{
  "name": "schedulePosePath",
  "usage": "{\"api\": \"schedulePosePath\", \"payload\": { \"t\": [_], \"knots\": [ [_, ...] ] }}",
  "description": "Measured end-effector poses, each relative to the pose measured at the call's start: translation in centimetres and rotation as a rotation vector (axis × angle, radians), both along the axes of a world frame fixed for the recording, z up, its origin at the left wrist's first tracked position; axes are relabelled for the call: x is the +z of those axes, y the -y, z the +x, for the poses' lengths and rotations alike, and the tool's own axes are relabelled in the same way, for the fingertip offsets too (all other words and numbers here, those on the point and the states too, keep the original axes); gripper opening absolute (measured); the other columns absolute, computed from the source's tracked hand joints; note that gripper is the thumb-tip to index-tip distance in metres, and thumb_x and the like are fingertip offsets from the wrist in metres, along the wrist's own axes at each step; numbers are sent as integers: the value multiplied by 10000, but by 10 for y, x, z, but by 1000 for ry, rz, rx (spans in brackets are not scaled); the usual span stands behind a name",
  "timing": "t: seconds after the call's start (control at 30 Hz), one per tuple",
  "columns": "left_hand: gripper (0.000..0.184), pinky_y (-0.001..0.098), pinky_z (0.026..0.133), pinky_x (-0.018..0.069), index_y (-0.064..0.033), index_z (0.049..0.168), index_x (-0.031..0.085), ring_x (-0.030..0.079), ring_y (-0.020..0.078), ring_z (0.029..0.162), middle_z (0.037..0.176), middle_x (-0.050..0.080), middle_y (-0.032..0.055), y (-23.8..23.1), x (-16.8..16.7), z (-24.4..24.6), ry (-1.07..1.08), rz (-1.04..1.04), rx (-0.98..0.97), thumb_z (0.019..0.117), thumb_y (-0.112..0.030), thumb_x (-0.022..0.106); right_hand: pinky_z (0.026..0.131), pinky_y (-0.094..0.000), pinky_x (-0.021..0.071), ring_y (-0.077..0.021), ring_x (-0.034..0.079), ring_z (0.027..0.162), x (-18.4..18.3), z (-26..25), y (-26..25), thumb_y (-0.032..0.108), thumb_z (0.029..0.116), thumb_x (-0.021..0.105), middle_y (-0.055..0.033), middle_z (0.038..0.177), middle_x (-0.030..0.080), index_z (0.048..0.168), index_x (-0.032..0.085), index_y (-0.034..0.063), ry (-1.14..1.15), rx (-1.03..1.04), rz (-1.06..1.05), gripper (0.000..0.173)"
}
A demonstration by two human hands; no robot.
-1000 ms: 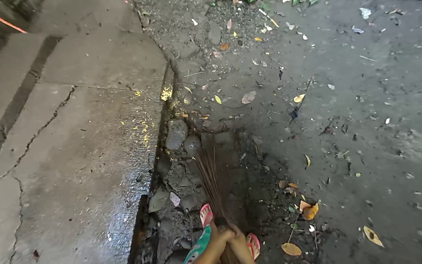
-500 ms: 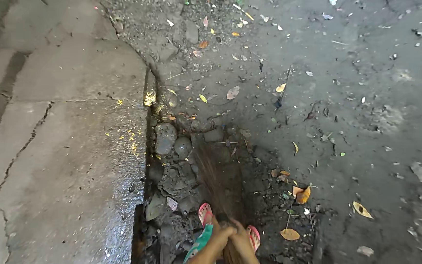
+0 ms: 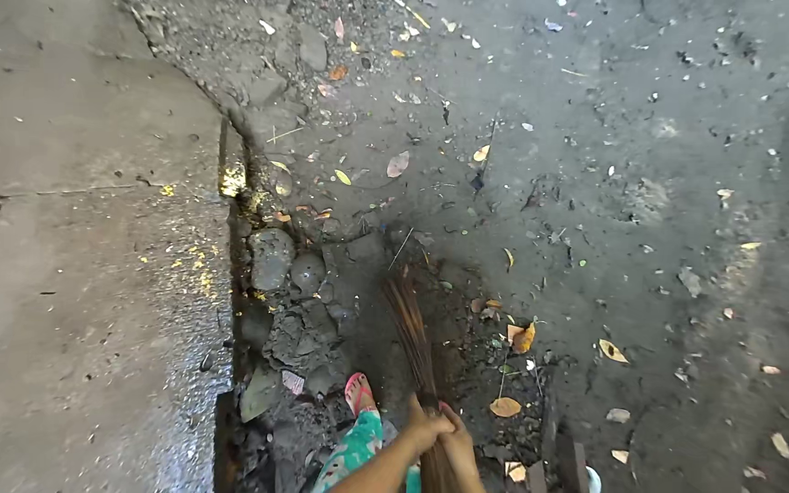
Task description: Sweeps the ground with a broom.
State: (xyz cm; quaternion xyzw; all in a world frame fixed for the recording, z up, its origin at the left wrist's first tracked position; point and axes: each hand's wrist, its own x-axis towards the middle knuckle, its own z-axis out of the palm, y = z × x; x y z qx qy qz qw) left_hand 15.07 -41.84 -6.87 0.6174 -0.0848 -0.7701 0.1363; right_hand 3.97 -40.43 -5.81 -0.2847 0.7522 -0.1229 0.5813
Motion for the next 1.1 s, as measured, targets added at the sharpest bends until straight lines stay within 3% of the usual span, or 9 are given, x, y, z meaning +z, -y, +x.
{"api": "schedulePosePath", "payload": {
  "t": [0.07, 0.27, 0.4, 0.47, 0.57, 0.73, 0.87, 1.0, 1.1],
  "knots": [
    [1226, 530, 1116, 452, -43, 1619, 15, 481, 396, 1381, 1536, 393, 302, 1, -8, 17, -112, -58, -66, 702, -127, 824, 1017, -424, 503, -299, 614, 1172, -17, 21, -17, 98, 836, 769, -300, 1325, 587, 1387, 492, -140, -69, -194, -127, 661],
    [1208, 486, 1001, 544, -50, 1606, 94, 630, 332, 1201, 1406, 529, 279, -51, 23, 52, -233, -149, 21, 639, -87, 817, 823, -308, 590, -154, 687, 926, 52, 79, -53, -17, 769, 787, -223, 1126, 641, 1426, 349, -108, 48, -426, -153, 795],
    [1223, 514, 1122, 453, -33, 1618, 7, 491, 382, 1376, 1526, 414, 296, -9, 8, 11, -95, -72, 0, 713, -154, 821, 977, -385, 519, -245, 630, 1113, 32, 30, -12, 90, 845, 739, -271, 1267, 620, 1392, 469, -145, -17, -188, -114, 654],
    [1198, 530, 1133, 428, -47, 1627, 28, 457, 399, 1400, 1540, 398, 297, 30, -3, -1, -109, -77, -111, 730, -147, 815, 1031, -422, 488, -278, 616, 1175, 17, 18, 22, 65, 872, 746, -271, 1328, 605, 1420, 482, -110, -81, -267, -78, 634],
    [1186, 526, 1121, 443, -80, 1634, 75, 492, 380, 1376, 1531, 424, 279, 40, -12, -4, -170, -193, -247, 713, -149, 818, 914, -337, 561, -186, 682, 1015, -10, 17, 8, 86, 825, 769, -220, 1198, 669, 1391, 505, -108, -76, -456, -267, 654],
    [1148, 514, 1087, 481, -66, 1621, 104, 543, 370, 1319, 1485, 466, 285, -1, 9, 0, -198, -164, -63, 723, -118, 817, 888, -342, 583, -224, 676, 1041, 7, 16, -27, 107, 793, 780, -272, 1213, 619, 1398, 408, -149, -18, -334, -366, 755],
    [1107, 528, 1125, 437, -33, 1619, 97, 491, 390, 1370, 1508, 442, 292, 52, 2, -1, -65, -68, -8, 783, -171, 811, 995, -406, 499, -262, 635, 1115, 30, 20, 55, 37, 894, 708, -267, 1264, 635, 1384, 509, -122, -77, -157, -89, 552],
    [1149, 513, 1099, 466, -85, 1626, 105, 522, 363, 1345, 1510, 444, 276, 84, -8, 23, -96, -275, -13, 726, -157, 815, 920, -344, 562, -203, 685, 1038, 13, 46, 76, 93, 813, 757, -241, 1225, 667, 1406, 476, -128, -15, -270, -330, 692],
    [1177, 510, 1133, 439, -43, 1631, 96, 485, 371, 1387, 1555, 395, 281, 68, 18, 49, -81, -383, 2, 743, -257, 838, 986, -326, 492, -176, 591, 1137, 103, 83, 102, -62, 948, 595, -196, 1363, 552, 1520, 321, -46, 145, -338, 27, 635]
  ]
}}
